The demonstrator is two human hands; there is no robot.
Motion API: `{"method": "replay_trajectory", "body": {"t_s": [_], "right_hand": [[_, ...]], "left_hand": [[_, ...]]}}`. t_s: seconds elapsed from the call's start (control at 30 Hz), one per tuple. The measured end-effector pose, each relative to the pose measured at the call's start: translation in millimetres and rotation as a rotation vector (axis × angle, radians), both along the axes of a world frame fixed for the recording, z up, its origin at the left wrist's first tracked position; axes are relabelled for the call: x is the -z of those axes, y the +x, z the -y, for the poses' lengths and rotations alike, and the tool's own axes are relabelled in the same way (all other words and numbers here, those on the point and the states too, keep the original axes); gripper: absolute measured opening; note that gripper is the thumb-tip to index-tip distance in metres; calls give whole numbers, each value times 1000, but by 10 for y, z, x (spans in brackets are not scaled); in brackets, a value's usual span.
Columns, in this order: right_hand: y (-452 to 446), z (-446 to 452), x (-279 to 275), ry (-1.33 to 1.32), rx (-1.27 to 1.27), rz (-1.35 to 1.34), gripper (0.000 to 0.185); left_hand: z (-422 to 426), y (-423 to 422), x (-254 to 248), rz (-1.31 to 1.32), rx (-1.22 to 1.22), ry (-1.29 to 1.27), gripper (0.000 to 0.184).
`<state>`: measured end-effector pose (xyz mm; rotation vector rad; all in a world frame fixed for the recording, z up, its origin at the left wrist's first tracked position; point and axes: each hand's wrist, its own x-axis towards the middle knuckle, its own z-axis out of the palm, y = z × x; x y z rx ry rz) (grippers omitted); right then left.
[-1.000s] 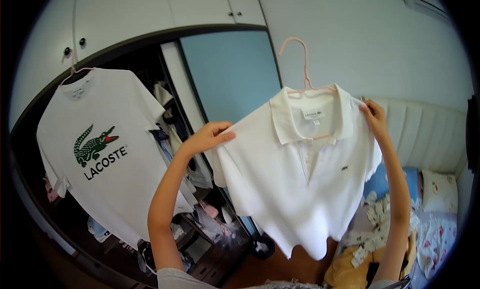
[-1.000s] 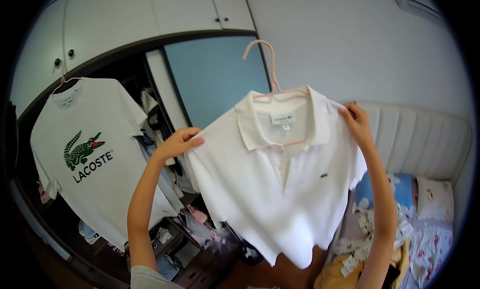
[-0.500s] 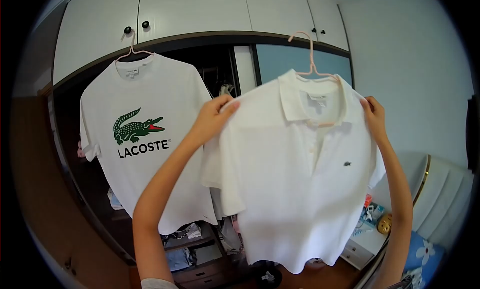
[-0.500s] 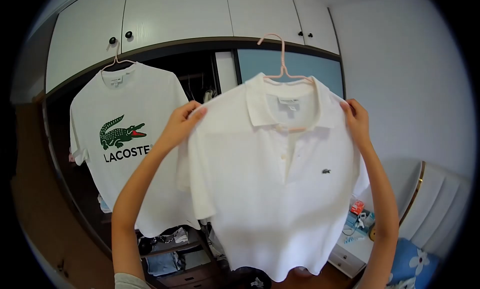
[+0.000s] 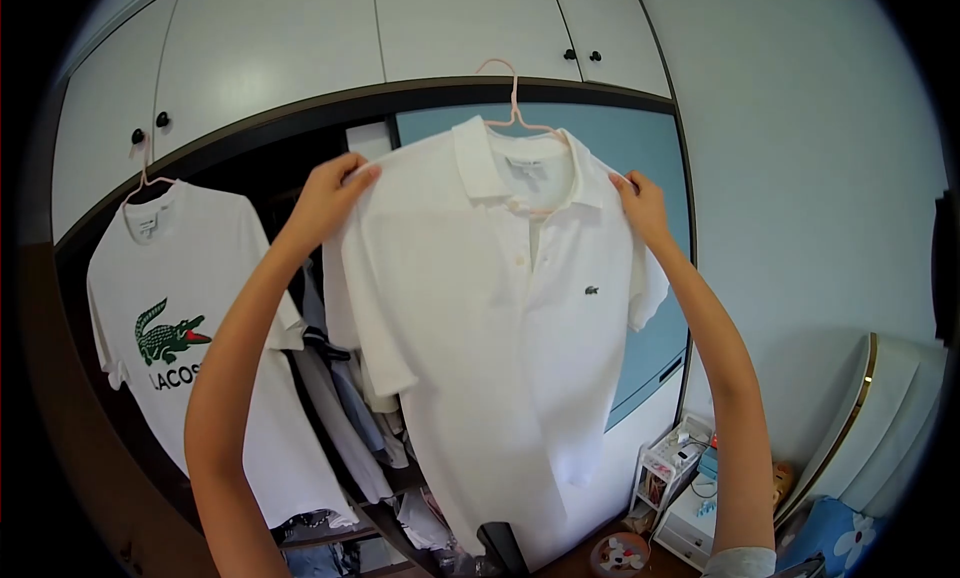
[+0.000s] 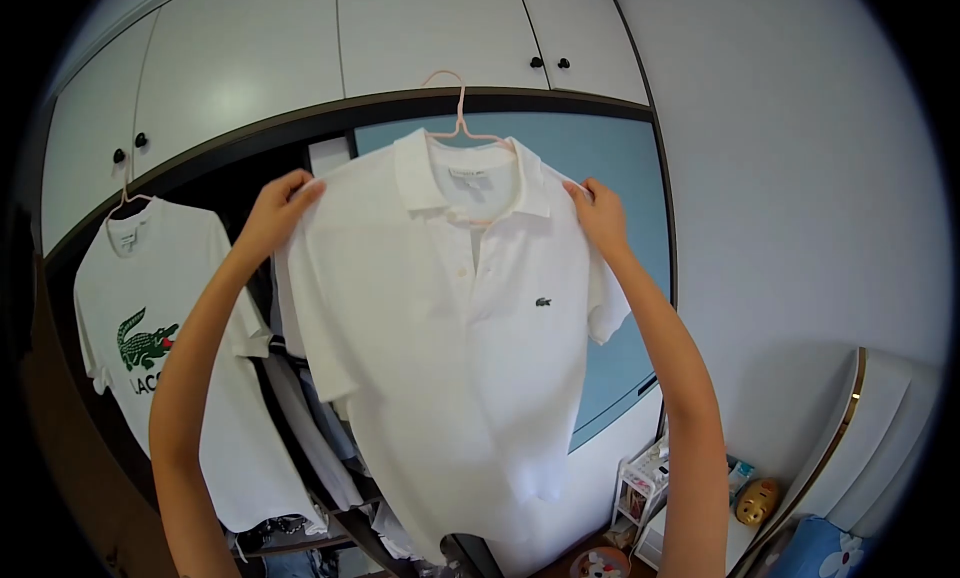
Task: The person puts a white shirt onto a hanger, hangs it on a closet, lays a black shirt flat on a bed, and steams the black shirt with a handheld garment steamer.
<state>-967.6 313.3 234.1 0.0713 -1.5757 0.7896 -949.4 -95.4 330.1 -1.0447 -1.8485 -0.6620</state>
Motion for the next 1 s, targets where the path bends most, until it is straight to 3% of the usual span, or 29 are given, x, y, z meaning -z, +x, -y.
{"method": "replay_trajectory", "body": {"t_s": [0.17, 0.4, 0.57, 0.67, 0.8, 0.87, 1.0], "right_hand": [[-325, -421, -61, -33, 75, -103, 35], [-483, -996, -308, -43, 155, -49, 41], [-773, -1511, -696, 7, 175, -5, 44], [-1089, -1812, -938, 27, 206, -35, 43], [-1369, -2066, -1141, 40, 201, 18, 43], [-1476, -2146, -1117, 13, 127, -91, 43], [-1677, -2397, -1272, 47, 128, 46, 42]], "left_hand": [[-515, -301, -523, -186, -99, -106, 32], [-1125, -670, -805, -163, -124, -130, 33], [-1617, -810, -875, 29, -144, -3, 33], [-1855, -1201, -1086, -137, -223, -28, 32], [-2158, -1398, -1166, -106, -235, 51, 33], [-2295, -1492, -1220, -106, -255, 62, 34], [-2432, -1603, -1279, -69, -322, 70, 37]]}}
